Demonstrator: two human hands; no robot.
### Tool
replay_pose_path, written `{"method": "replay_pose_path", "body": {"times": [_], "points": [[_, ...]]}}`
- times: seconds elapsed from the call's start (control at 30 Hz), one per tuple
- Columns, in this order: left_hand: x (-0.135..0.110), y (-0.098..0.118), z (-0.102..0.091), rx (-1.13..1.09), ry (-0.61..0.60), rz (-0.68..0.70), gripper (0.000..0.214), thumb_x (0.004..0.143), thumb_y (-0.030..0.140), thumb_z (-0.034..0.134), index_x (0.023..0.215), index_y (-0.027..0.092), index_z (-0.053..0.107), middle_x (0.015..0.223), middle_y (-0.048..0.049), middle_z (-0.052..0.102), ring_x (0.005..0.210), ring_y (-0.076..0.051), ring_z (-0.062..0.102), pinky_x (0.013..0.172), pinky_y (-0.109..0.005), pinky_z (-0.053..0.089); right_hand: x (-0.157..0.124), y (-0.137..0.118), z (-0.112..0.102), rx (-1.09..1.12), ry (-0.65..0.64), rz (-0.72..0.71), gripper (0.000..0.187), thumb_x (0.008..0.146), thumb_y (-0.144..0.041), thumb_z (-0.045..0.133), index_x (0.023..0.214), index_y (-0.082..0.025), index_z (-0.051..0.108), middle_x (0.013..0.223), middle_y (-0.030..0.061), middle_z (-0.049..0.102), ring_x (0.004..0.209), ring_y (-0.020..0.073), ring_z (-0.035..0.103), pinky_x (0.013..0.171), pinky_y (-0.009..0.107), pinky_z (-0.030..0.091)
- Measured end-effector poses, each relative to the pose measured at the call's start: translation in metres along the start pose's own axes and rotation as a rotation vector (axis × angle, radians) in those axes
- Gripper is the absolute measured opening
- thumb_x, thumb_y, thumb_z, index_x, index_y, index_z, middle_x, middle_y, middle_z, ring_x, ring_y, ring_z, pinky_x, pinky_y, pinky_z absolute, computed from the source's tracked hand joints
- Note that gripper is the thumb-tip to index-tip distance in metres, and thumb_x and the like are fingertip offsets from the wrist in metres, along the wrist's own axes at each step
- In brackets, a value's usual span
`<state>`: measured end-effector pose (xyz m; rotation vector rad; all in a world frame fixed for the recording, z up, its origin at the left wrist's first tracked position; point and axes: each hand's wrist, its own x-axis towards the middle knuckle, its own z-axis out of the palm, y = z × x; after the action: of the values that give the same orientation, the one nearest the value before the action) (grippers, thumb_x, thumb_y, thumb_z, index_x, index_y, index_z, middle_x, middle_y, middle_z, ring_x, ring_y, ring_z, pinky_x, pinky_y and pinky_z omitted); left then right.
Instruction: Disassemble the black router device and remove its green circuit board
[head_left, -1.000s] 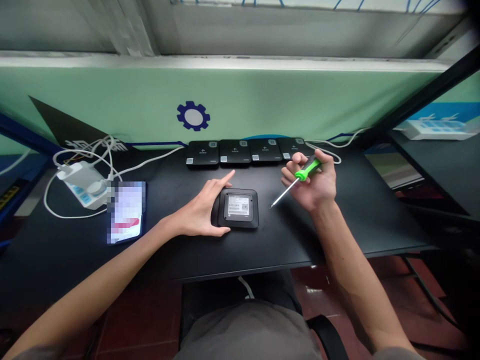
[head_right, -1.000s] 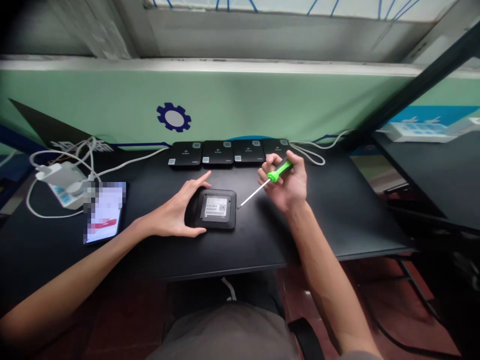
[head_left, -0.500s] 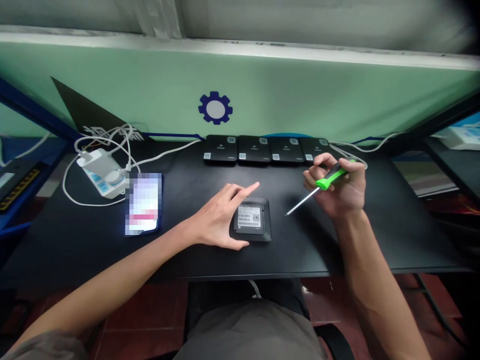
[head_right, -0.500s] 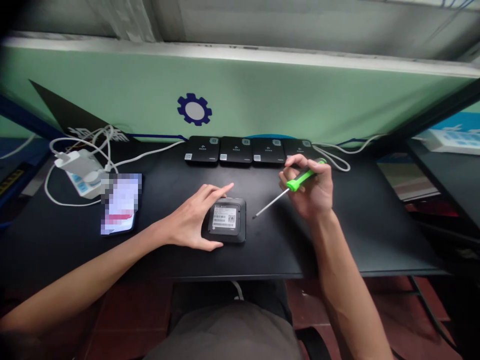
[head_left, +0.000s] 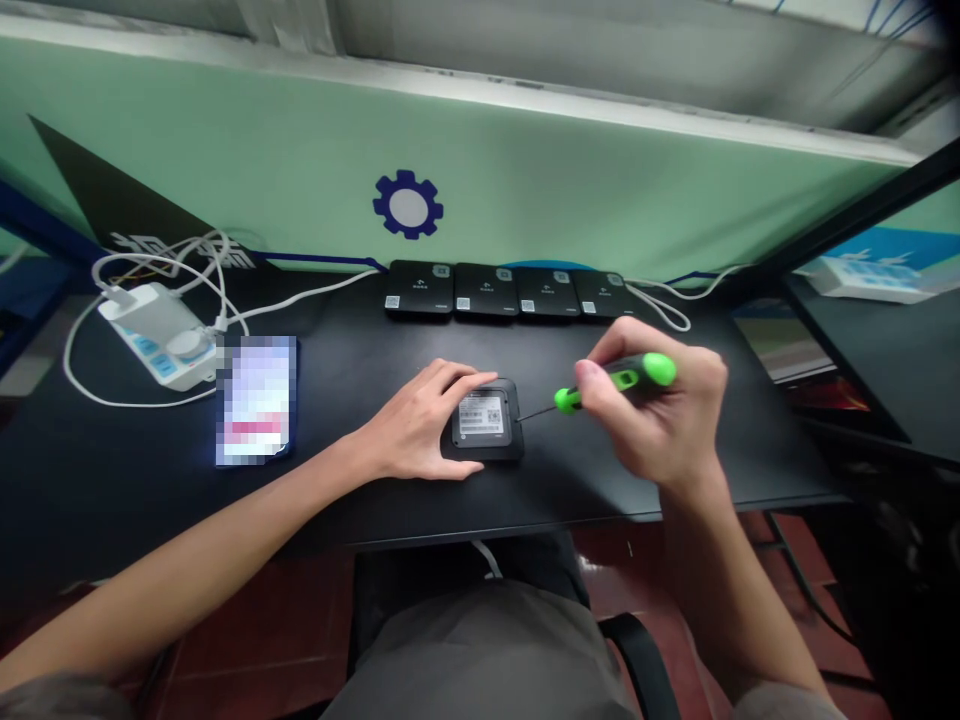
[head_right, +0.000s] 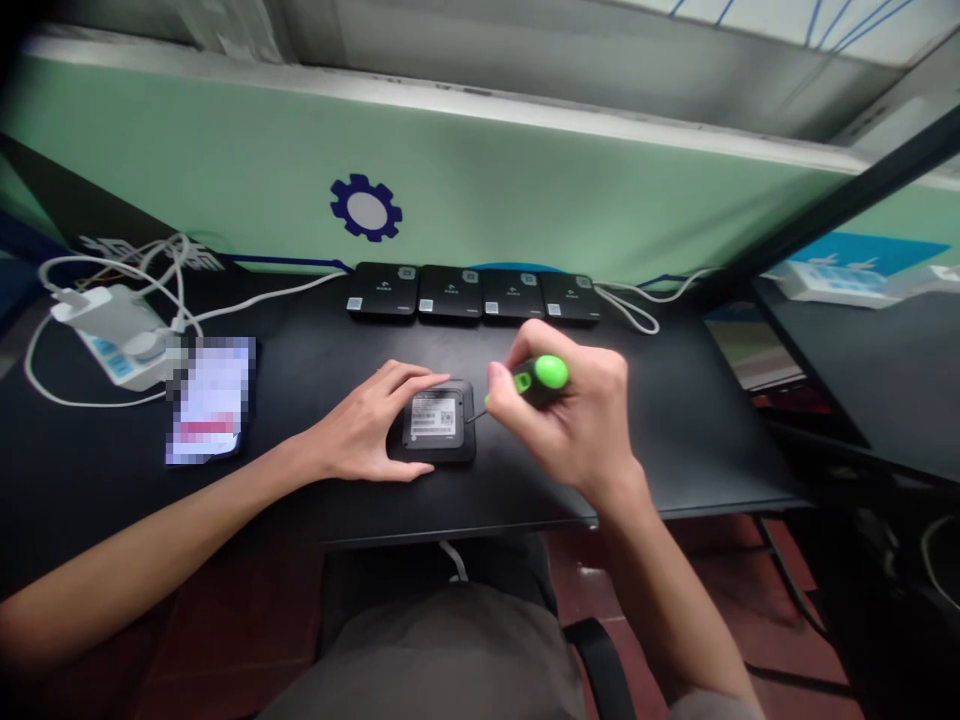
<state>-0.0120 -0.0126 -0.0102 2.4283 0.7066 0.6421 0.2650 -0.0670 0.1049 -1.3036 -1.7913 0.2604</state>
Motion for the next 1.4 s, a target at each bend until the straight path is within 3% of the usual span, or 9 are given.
{"method": "replay_pose_path", "body": {"times": [0.23, 0.6, 0.87, 0.97, 1.07, 1.23, 1.4], "points": [[-0.001, -0.002, 0.001, 0.057, -0.011, 0.022, 0.090, 0.085, 0.055, 0.095, 0.163, 0.030, 0.057, 0.161, -0.0161, 0.058, 0.141, -0.041, 0.060, 0.120, -0.062, 0.056, 0.006, -0.011, 0.017, -0.108, 0.025, -0.029, 0.023, 0.097, -0.029, 0.076, 0.079, -0.026, 0.061, 0.063, -0.0070, 0.051, 0.057, 0.0126, 0.041, 0.059, 0.032, 0.036], [0.000, -0.001, -0.001, 0.069, -0.010, 0.032, 0.089, 0.084, 0.056, 0.096, 0.161, 0.028, 0.060, 0.160, -0.0170, 0.059, 0.138, -0.041, 0.062, 0.121, -0.063, 0.054, 0.015, -0.006, 0.020, -0.152, 0.026, -0.009, 0.025, 0.098, -0.032, 0.075, 0.079, -0.026, 0.060, 0.062, -0.0067, 0.048, 0.058, 0.0136, 0.040, 0.060, 0.032, 0.035], [0.000, -0.001, -0.001, 0.089, -0.014, 0.035, 0.088, 0.085, 0.058, 0.095, 0.160, 0.027, 0.062, 0.160, -0.0174, 0.059, 0.139, -0.041, 0.061, 0.122, -0.061, 0.053, 0.015, -0.008, 0.022, -0.173, -0.126, 0.046, 0.023, 0.104, -0.037, 0.072, 0.086, -0.027, 0.063, 0.070, -0.0034, 0.071, 0.059, 0.0157, 0.053, 0.067, 0.033, 0.043], [0.000, 0.000, -0.001, 0.085, -0.013, 0.034, 0.088, 0.085, 0.057, 0.096, 0.160, 0.026, 0.062, 0.160, -0.0176, 0.059, 0.141, -0.041, 0.061, 0.124, -0.061, 0.052, 0.020, -0.011, 0.016, -0.223, -0.206, 0.054, 0.014, 0.105, -0.040, 0.072, 0.101, -0.027, 0.069, 0.079, -0.0017, 0.075, 0.062, 0.0176, 0.060, 0.068, 0.034, 0.044], [-0.001, -0.001, -0.001, 0.081, -0.009, 0.033, 0.088, 0.084, 0.056, 0.097, 0.159, 0.026, 0.063, 0.159, -0.0175, 0.060, 0.141, -0.041, 0.061, 0.124, -0.061, 0.052, 0.028, -0.015, 0.006, -0.291, -0.270, 0.052, 0.027, 0.103, -0.041, 0.077, 0.123, -0.026, 0.067, 0.087, -0.0001, 0.078, 0.065, 0.0193, 0.065, 0.070, 0.034, 0.047], [-0.001, -0.001, -0.002, 0.087, -0.012, 0.046, 0.086, 0.087, 0.058, 0.094, 0.161, 0.028, 0.062, 0.159, -0.0175, 0.061, 0.142, -0.041, 0.060, 0.124, -0.062, 0.052, 0.040, -0.022, -0.010, -0.387, -0.450, -0.060, 0.023, 0.103, -0.043, 0.082, 0.105, -0.027, 0.065, 0.083, -0.0013, 0.075, 0.069, 0.0199, 0.064, 0.068, 0.034, 0.041], [-0.001, 0.000, -0.002, 0.087, -0.015, 0.047, 0.085, 0.088, 0.059, 0.094, 0.161, 0.029, 0.062, 0.160, -0.0172, 0.061, 0.144, -0.042, 0.059, 0.124, -0.064, 0.052, 0.048, -0.026, -0.011, -0.525, -0.433, -0.157, 0.024, 0.101, -0.042, 0.085, 0.095, -0.026, 0.068, 0.080, 0.0005, 0.072, 0.066, 0.0191, 0.057, 0.065, 0.035, 0.034]]}}
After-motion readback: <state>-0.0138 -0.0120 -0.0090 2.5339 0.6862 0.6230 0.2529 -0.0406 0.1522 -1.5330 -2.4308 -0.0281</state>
